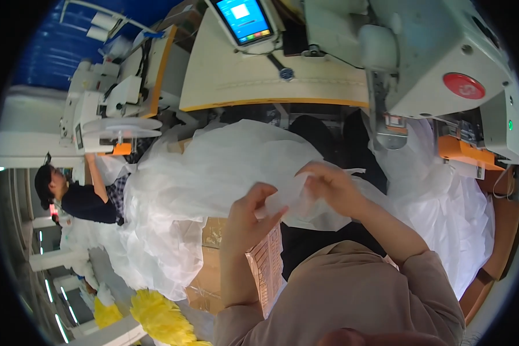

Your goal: Feeding and arranging large sheets of white fabric through an industrial sewing machine.

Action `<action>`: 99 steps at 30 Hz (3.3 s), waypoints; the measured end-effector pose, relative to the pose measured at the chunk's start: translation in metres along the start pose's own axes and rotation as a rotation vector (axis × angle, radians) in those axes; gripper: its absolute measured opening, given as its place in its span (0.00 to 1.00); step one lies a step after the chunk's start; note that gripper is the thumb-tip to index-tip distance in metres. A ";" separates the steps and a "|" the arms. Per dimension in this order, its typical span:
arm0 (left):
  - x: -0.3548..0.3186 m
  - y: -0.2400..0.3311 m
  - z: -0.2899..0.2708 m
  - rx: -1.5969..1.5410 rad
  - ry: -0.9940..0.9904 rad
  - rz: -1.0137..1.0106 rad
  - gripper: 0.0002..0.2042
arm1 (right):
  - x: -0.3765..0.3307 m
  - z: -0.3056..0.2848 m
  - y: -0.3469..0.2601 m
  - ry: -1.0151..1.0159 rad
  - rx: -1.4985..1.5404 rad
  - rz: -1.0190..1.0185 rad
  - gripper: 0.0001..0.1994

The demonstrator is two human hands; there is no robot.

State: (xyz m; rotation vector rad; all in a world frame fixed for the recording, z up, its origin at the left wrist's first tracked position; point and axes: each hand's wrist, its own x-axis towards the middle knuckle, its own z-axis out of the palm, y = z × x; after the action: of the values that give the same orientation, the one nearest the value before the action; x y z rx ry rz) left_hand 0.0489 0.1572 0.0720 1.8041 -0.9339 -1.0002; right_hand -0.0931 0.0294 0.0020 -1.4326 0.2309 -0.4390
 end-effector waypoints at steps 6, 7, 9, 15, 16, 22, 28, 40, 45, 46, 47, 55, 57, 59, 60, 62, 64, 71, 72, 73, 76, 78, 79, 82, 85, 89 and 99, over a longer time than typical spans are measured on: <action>0.012 -0.002 0.042 0.147 0.075 0.026 0.08 | -0.021 -0.031 -0.019 0.380 0.031 0.153 0.02; 0.015 0.004 0.051 0.148 0.060 0.032 0.08 | -0.022 -0.031 -0.020 0.475 -0.029 0.059 0.02; 0.022 0.022 0.075 0.423 0.198 0.196 0.08 | -0.027 -0.030 -0.025 0.529 -0.155 0.030 0.02; 0.054 0.033 0.092 0.923 0.493 0.838 0.09 | -0.035 -0.064 -0.027 0.671 -0.465 -0.275 0.03; 0.056 0.029 0.096 0.843 0.467 0.792 0.09 | -0.037 -0.065 -0.027 0.683 -0.466 -0.273 0.03; 0.050 0.034 0.109 0.700 0.453 0.531 0.08 | -0.039 -0.055 -0.031 0.787 -0.154 0.005 0.04; 0.059 0.010 0.089 0.874 0.583 0.673 0.08 | -0.040 -0.040 -0.031 0.784 -0.227 -0.090 0.05; 0.124 0.021 0.123 0.903 0.574 0.969 0.07 | -0.076 -0.116 -0.026 1.090 -0.329 0.078 0.03; 0.128 0.004 0.118 0.805 0.391 0.827 0.08 | -0.070 -0.133 -0.020 1.128 -0.278 -0.023 0.05; 0.126 0.005 0.116 0.766 0.371 0.799 0.08 | -0.070 -0.133 -0.020 1.154 -0.269 -0.059 0.05; 0.127 0.006 0.115 0.770 0.377 0.796 0.08 | -0.068 -0.135 -0.022 1.147 -0.266 -0.061 0.05; 0.139 0.014 0.107 0.772 0.456 0.884 0.06 | -0.067 -0.138 -0.027 1.155 -0.088 -0.013 0.06; 0.145 0.009 0.105 0.735 0.361 0.785 0.06 | -0.066 -0.135 -0.032 1.163 -0.085 0.001 0.07; 0.146 0.005 0.102 0.713 0.315 0.727 0.06 | -0.066 -0.134 -0.034 1.161 -0.086 0.015 0.07; 0.146 0.006 0.099 0.674 0.295 0.679 0.06 | -0.067 -0.135 -0.034 1.165 -0.086 0.003 0.07; 0.145 0.014 0.093 0.601 0.252 0.580 0.08 | -0.069 -0.135 -0.033 1.172 -0.080 -0.018 0.07; 0.152 0.006 0.093 0.524 0.223 0.554 0.09 | -0.071 -0.137 -0.032 1.175 -0.076 0.020 0.07; 0.160 0.020 0.092 0.362 0.071 0.447 0.12 | -0.067 -0.142 -0.032 1.189 -0.073 0.066 0.06; 0.155 0.023 0.090 0.396 0.037 0.406 0.11 | -0.072 -0.147 -0.029 1.164 -0.154 0.031 0.05; 0.147 0.026 0.084 0.433 0.007 0.363 0.11 | -0.077 -0.150 -0.028 1.134 -0.233 -0.005 0.06; 0.126 0.013 0.070 0.559 0.132 0.445 0.09 | -0.072 -0.152 -0.033 1.069 -0.529 -0.106 0.09; 0.120 0.003 0.064 0.640 0.295 0.570 0.08 | -0.065 -0.153 -0.043 0.964 -0.970 -0.222 0.15; 0.119 0.000 0.061 0.682 0.295 0.486 0.06 | -0.065 -0.153 -0.047 0.966 -0.973 -0.230 0.15; 0.127 -0.007 0.055 0.757 0.313 0.325 0.05 | -0.063 -0.155 -0.056 0.900 -1.072 -0.034 0.20; 0.140 -0.015 0.054 0.885 0.438 0.344 0.07 | -0.062 -0.155 -0.059 0.831 -1.204 0.013 0.20; 0.138 -0.025 0.030 0.815 0.518 0.395 0.08 | -0.063 -0.152 -0.062 0.874 -1.155 -0.028 0.20; 0.097 -0.048 -0.013 0.739 0.533 0.224 0.13 | -0.060 -0.137 -0.059 0.849 -0.792 0.012 0.18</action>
State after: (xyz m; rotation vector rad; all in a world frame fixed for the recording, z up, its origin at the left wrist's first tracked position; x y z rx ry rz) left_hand 0.1088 0.0933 0.0074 2.3203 -1.2023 0.0194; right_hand -0.2127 -0.0733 0.0356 -1.9275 1.1994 -1.0064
